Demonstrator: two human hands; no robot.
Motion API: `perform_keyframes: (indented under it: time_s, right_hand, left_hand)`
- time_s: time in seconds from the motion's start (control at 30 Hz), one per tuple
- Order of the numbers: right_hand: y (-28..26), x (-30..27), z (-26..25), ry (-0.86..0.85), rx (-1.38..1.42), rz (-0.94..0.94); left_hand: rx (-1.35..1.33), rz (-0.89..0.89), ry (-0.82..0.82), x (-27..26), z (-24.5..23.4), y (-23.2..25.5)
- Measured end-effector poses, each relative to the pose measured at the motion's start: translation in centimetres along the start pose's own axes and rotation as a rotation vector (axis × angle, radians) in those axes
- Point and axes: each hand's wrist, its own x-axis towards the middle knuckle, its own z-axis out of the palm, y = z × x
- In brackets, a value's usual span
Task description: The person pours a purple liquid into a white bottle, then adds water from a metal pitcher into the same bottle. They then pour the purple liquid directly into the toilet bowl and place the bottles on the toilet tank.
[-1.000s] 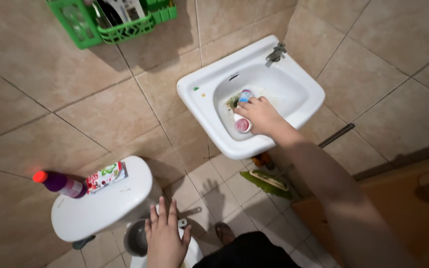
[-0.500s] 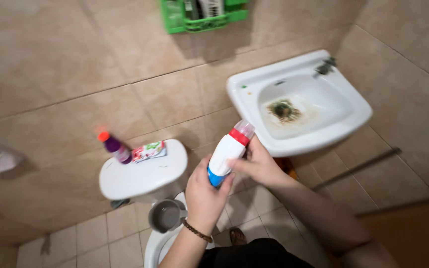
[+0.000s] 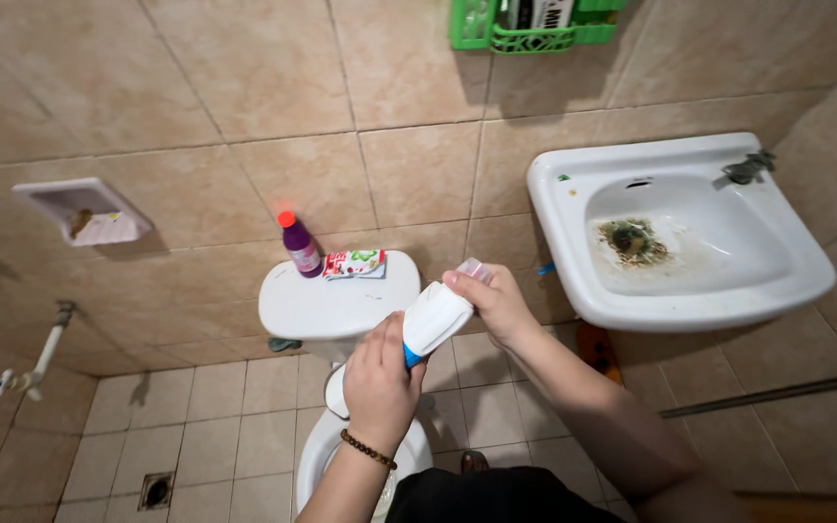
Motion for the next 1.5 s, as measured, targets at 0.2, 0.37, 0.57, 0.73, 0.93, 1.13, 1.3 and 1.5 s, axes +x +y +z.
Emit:
perform_keyframes:
  time_s: [0.2,0.37,0.57,0.73,0.93,1.13,1.3,1.5]
  right_hand:
    - [1.8,0.0,-0.2,0.011,0.059,-0.133]
    - [1.8,-1.1,-0.3,0.034,0.046,-0.147]
    - [2.3,-3.0,-0.9,0.030,-0.067,-0.236]
    - [2.1,-4.4,-0.7,0.005,-0.344,-0.423]
    - [-1.6,-3.6,-1.0,-0.124,-0.371,-0.211]
    - [-2.0,-1.3,-0.6,0.058,-0.526,0.174]
    - [-0.7,0.6,0.8,0.078,-0.591,0.232]
    - [1.6,1.2,0.3,0.079,-0.391,0.122]
  left_hand:
    - [-0.046,0.038,0.046,-0.2,-1.2,0.0]
    - [-0.149,0.039,-0.001,-0.1,-1.5,0.0]
    - [-0.242,0.084,-0.071,-0.3,-1.4,-0.4]
    - [-0.260,-0.006,-0.255,0.7,-1.0,-0.8]
    - [0.052,0.026,-0.004,1.1,0.1,0.0]
    - [0.460,0.098,0.058,1.1,0.3,-0.7]
    - [0.572,0.065,0.010,1.6,0.4,0.3]
    - [0.642,0.095,-0.092,2.3,-0.2,0.5]
